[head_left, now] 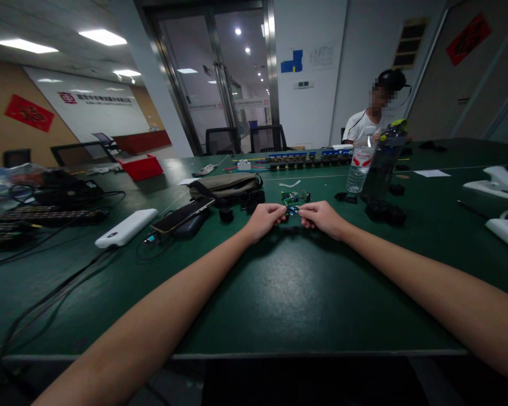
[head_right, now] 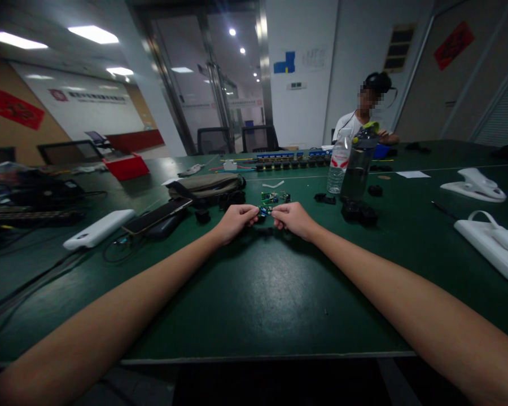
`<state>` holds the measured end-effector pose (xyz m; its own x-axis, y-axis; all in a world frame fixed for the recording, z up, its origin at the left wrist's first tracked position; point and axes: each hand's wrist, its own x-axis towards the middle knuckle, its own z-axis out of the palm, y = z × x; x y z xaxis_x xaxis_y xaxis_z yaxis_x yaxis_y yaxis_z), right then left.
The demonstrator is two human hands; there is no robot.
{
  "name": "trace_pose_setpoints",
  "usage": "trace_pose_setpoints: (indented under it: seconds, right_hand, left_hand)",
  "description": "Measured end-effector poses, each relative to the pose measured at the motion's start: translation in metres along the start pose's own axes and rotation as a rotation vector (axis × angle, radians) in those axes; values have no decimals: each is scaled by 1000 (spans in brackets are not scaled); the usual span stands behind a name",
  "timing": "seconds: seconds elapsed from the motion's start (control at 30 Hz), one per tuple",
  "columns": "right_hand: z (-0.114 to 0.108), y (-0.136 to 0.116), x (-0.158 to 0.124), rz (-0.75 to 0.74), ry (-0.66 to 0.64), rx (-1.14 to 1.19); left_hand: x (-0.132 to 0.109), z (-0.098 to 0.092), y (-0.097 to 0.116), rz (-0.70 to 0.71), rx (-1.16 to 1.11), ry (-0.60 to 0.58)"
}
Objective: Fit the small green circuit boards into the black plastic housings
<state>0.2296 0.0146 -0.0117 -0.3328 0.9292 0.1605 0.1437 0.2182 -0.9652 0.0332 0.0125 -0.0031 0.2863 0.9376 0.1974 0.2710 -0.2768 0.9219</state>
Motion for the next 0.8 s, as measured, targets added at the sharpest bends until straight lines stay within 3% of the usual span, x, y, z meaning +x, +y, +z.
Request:
trace_pose_setpoints:
  seconds: [0.8]
  right_hand:
    - [0, 3, 0, 20, -16, 86]
  left_hand:
    - [2, -1, -3, 10, 29, -58]
